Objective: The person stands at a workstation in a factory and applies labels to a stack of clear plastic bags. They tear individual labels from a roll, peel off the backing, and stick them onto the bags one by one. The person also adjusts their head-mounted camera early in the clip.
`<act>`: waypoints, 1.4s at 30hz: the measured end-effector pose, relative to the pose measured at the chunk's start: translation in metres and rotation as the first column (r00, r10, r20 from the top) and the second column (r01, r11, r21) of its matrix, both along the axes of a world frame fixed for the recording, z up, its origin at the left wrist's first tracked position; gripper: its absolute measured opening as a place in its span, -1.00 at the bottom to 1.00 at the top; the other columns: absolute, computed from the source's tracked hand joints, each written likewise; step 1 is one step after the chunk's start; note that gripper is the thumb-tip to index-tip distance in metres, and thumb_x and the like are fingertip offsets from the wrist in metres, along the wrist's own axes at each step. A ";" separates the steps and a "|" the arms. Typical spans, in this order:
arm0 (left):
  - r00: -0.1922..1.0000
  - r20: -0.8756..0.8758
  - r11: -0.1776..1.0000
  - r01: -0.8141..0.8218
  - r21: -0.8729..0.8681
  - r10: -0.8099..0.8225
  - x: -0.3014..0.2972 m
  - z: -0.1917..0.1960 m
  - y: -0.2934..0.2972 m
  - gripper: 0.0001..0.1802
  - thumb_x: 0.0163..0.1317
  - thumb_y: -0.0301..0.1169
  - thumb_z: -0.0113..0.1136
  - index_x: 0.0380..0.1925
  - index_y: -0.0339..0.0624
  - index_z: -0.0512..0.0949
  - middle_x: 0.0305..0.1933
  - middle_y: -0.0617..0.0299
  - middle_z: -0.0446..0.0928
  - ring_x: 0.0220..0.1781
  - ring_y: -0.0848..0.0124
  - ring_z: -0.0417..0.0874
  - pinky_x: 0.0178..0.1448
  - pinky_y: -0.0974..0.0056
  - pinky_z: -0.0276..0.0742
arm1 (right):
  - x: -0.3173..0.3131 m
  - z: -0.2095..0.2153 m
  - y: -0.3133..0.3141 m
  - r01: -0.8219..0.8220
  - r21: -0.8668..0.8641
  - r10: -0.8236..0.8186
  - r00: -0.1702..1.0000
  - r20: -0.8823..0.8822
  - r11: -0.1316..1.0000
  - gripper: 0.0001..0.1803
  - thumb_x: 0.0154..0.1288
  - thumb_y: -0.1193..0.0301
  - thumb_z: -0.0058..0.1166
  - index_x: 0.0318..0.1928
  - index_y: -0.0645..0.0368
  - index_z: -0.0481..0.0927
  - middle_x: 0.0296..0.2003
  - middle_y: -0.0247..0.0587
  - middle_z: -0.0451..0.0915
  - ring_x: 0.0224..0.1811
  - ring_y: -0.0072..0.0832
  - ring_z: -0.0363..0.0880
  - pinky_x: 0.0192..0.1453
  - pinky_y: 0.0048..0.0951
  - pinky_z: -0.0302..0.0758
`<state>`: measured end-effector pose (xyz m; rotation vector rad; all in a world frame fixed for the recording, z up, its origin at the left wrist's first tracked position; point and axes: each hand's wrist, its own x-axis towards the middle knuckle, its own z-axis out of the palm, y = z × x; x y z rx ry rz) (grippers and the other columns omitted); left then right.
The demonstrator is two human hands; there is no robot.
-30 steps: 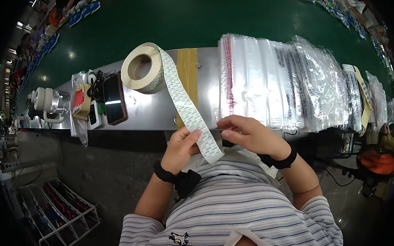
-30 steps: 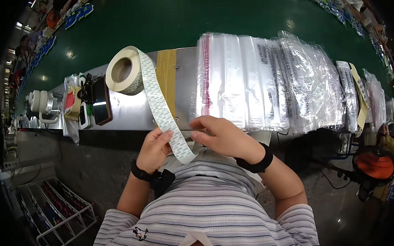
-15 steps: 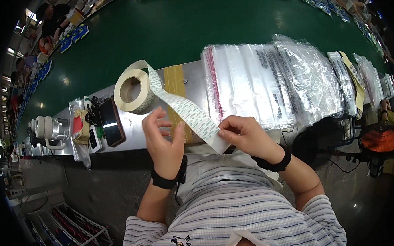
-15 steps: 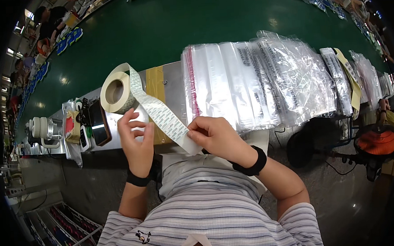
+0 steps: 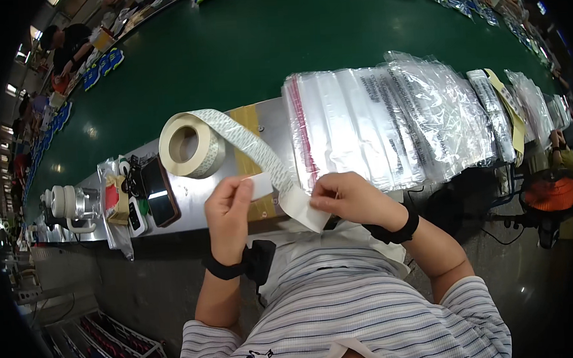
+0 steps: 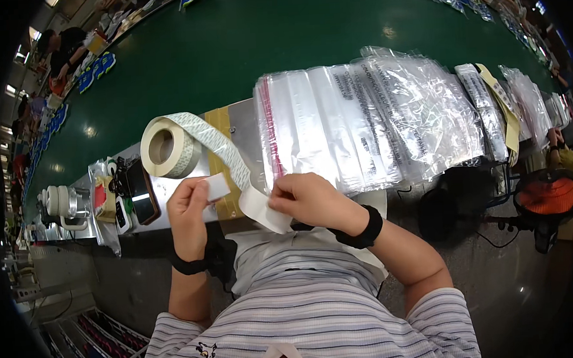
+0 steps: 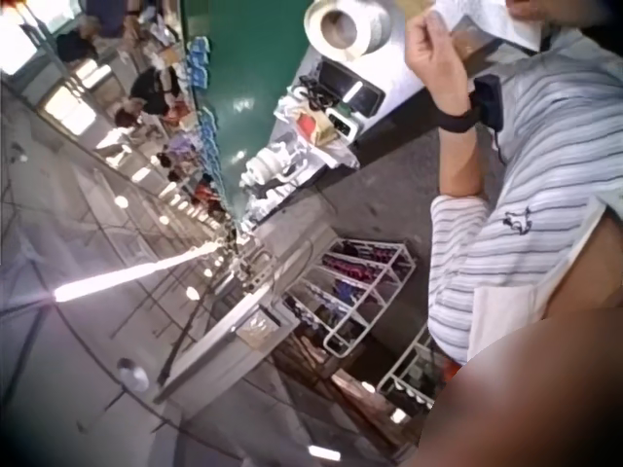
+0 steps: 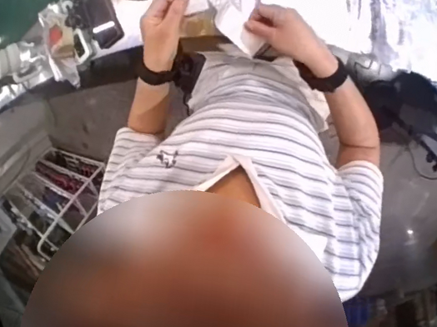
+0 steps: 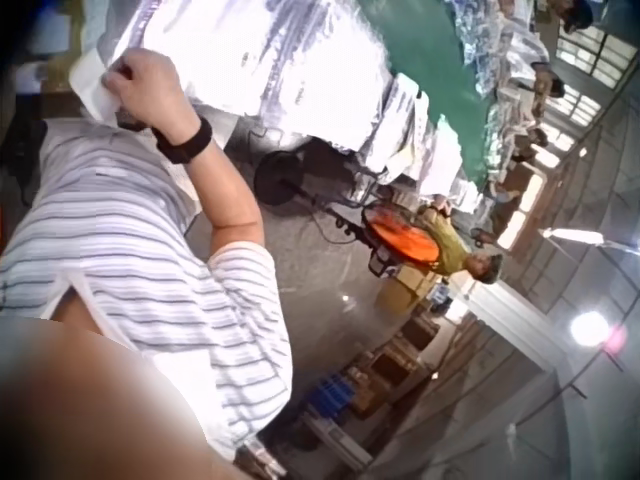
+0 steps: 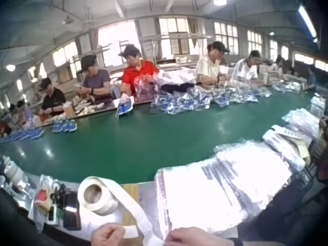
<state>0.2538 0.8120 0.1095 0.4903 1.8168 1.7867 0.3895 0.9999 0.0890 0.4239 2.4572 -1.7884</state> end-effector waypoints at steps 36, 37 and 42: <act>0.589 0.613 0.787 0.611 0.089 -0.527 -0.004 -0.058 0.209 -0.58 0.43 -0.20 -0.17 0.06 -0.36 0.32 0.04 -0.11 0.47 -0.05 0.11 0.66 -0.08 0.13 0.67 | 0.032 0.008 0.089 0.333 -0.198 -0.378 0.888 -0.263 0.922 -0.70 0.42 0.30 -0.02 -0.04 0.29 0.49 -0.18 -0.23 0.54 -0.14 -0.51 0.50 -0.02 -0.49 0.45; 0.528 0.701 0.822 0.551 0.147 -0.479 -0.003 -0.053 0.210 -0.48 0.44 -0.10 -0.17 0.12 -0.38 0.27 0.04 -0.12 0.44 0.00 0.06 0.64 -0.01 0.06 0.65 | 0.030 0.008 0.082 0.336 0.002 -0.328 0.920 -0.216 0.942 -0.56 0.34 0.24 0.12 0.04 0.32 0.44 -0.10 -0.12 0.53 -0.06 -0.43 0.54 0.04 -0.46 0.45; 0.305 0.793 0.812 0.457 0.363 -0.527 -0.016 -0.022 0.165 -0.15 0.40 0.18 -0.30 0.32 -0.40 -0.03 0.17 -0.23 0.32 0.15 -0.12 0.50 0.22 -0.14 0.47 | 0.031 0.006 0.055 0.278 0.658 -0.048 0.938 -0.344 0.700 -0.32 -0.06 0.34 0.36 0.10 0.26 0.40 0.00 -0.01 0.49 0.04 -0.07 0.50 0.09 -0.19 0.45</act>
